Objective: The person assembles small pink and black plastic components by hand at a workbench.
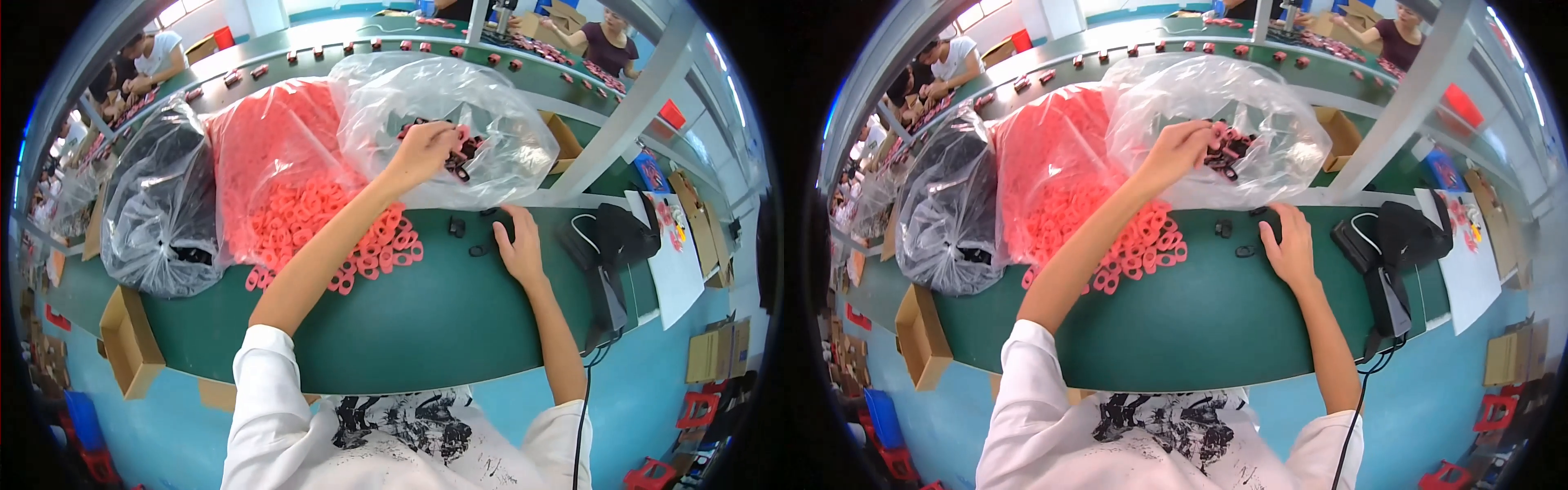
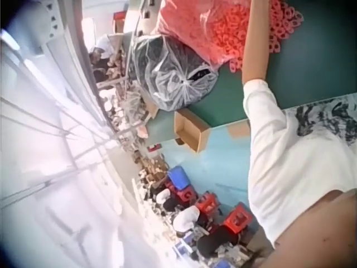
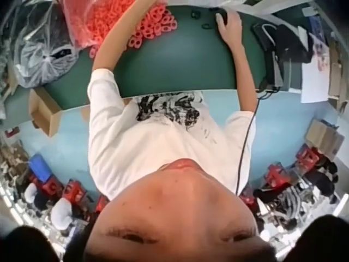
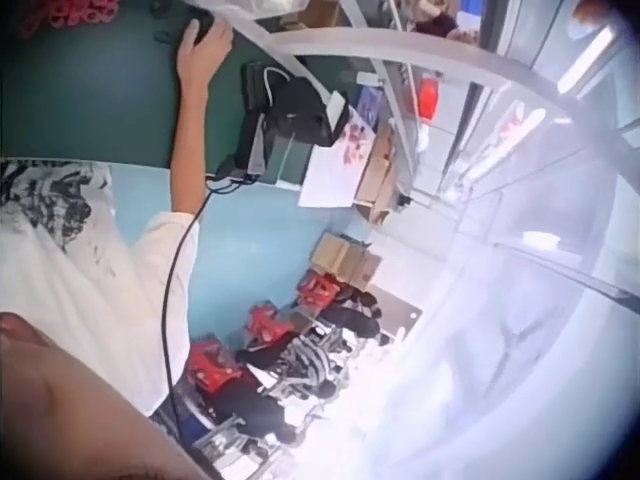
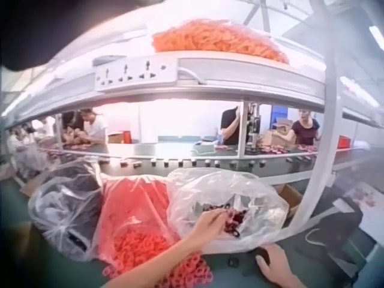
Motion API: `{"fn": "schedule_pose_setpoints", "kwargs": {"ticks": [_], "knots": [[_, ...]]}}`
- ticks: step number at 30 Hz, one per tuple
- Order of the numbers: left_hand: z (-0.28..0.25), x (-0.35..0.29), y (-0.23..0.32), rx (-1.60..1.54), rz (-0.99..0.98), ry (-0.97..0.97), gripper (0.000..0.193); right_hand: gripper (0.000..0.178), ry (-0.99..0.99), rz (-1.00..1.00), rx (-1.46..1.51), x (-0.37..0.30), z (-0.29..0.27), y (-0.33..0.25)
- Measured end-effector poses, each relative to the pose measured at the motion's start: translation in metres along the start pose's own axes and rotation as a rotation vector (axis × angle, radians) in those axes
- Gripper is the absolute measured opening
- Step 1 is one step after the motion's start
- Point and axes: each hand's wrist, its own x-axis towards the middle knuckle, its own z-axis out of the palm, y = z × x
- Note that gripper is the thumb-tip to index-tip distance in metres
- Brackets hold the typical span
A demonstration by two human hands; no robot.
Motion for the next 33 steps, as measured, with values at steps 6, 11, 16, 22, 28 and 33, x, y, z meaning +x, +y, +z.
{"fn": "schedule_pose_setpoints", "kwargs": {"ticks": [6,11,16,22,28,33], "knots": [[0.029,-0.017,0.011,-0.668,-0.213,0.074,0.023,0.019,0.107,0.096,0.178,0.002,-0.002,0.007],[0.024,0.007,0.0,-0.413,-0.14,0.022,0.024,0.029,0.033,0.047,0.035,0.002,0.0,0.015],[-0.015,0.069,-0.063,0.832,0.426,0.166,0.018,0.06,-0.162,-0.045,-0.026,0.006,0.014,-0.015],[0.014,0.034,-0.054,0.853,0.416,0.142,0.021,0.069,-0.176,-0.129,-0.032,-0.001,0.028,-0.023],[-0.013,-0.105,0.037,0.806,0.517,0.083,0.025,0.047,-0.153,-0.264,0.035,0.003,0.045,-0.043],[-0.057,-0.242,0.04,1.036,0.135,0.402,0.042,0.017,-0.227,-0.304,0.125,0.018,0.032,-0.047]]}}
